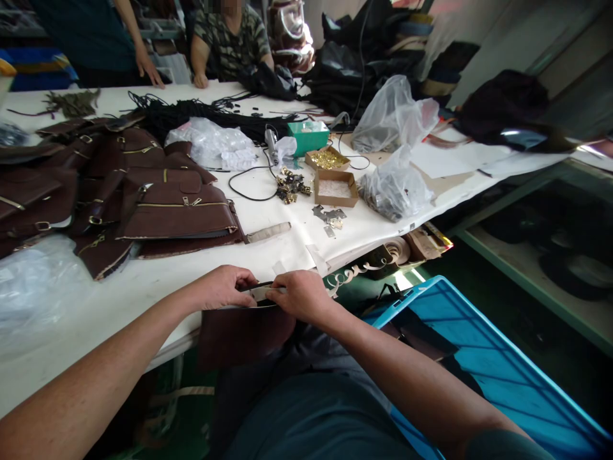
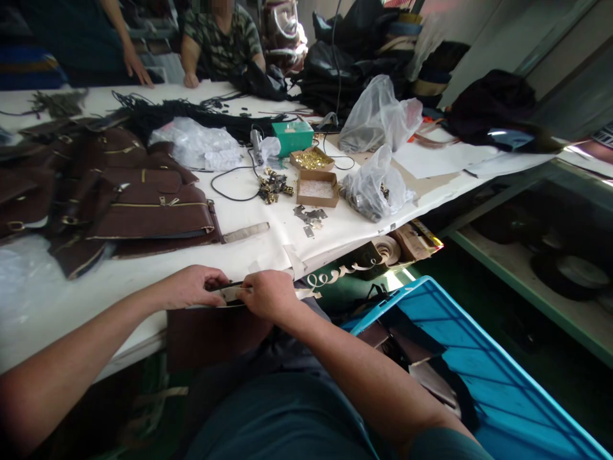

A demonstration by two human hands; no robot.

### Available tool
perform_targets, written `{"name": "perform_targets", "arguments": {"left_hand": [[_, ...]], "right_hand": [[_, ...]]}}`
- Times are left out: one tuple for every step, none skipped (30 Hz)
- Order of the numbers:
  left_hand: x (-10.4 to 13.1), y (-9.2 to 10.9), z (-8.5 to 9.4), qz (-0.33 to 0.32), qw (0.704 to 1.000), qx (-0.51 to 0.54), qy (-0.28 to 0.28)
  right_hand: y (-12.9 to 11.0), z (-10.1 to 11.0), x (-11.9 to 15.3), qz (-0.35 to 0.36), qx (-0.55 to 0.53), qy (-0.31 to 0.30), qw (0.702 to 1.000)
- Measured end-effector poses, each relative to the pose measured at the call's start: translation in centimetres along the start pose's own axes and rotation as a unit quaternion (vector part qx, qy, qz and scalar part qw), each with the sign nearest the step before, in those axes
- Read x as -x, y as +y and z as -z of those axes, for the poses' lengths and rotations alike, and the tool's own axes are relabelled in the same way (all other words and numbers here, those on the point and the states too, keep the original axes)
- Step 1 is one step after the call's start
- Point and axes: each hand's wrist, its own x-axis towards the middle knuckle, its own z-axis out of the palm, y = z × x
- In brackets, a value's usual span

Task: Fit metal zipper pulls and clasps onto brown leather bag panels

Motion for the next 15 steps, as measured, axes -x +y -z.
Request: {"name": "perform_targets", "arguments": {"left_hand": [[0.0, 0.1, 0.0, 0.001, 1.0, -0.002, 0.002], [0.0, 0.2, 0.0, 0.002, 1.0, -0.005, 0.003], [0.0, 0.2, 0.0, 0.003, 1.0, -0.007, 0.004], [-0.1, 0.3, -0.1, 0.004, 1.0, -0.008, 0.005], [-0.1, 0.3, -0.1, 0.005, 1.0, -0.009, 0.005], [-0.1, 0.2, -0.2, 0.006, 1.0, -0.01, 0.005], [-0.1, 0.2, -0.2, 0.006, 1.0, -0.011, 0.004], [-0.2, 0.2, -0.3, 0.006, 1.0, -0.013, 0.004], [-0.2, 0.2, -0.4, 0.006, 1.0, -0.017, 0.004], [-0.2, 0.3, -0.4, 0.005, 1.0, -0.023, 0.005], [-0.2, 0.5, -0.5, 0.003, 0.999, -0.033, 0.008], [-0.2, 0.8, -0.6, 0.002, 0.999, -0.047, 0.012], [-0.1, 1.2, -0.6, 0.001, 0.998, -0.065, 0.019], [-0.1, 1.8, -0.7, 0.001, 0.996, -0.086, 0.028], [0.0, 2.3, -0.8, 0.002, 0.993, -0.113, 0.038]], "right_hand": [[0.0, -0.2, 0.0, -0.002, 0.002, 0.005, 1.0], [0.0, -0.4, 0.1, -0.004, 0.005, 0.01, 1.0], [0.0, -0.5, 0.1, -0.006, 0.007, 0.015, 1.0], [0.0, -0.7, 0.2, -0.007, 0.009, 0.02, 1.0], [-0.1, -0.8, 0.2, -0.008, 0.011, 0.023, 1.0], [-0.1, -0.9, 0.3, -0.009, 0.012, 0.024, 1.0], [-0.2, -1.0, 0.3, -0.01, 0.014, 0.024, 1.0], [-0.2, -1.1, 0.3, -0.011, 0.014, 0.025, 1.0], [-0.2, -1.2, 0.3, -0.01, 0.014, 0.027, 0.999], [-0.2, -1.2, 0.4, -0.008, 0.013, 0.03, 0.999], [-0.2, -1.2, 0.4, -0.006, 0.01, 0.035, 0.999], [-0.2, -1.2, 0.5, -0.005, 0.005, 0.041, 0.999], [-0.1, -1.1, 0.5, -0.006, 0.0, 0.046, 0.999], [-0.1, -1.1, 0.6, -0.007, -0.007, 0.049, 0.999], [0.0, -1.1, 0.7, -0.011, -0.014, 0.051, 0.999]]}}
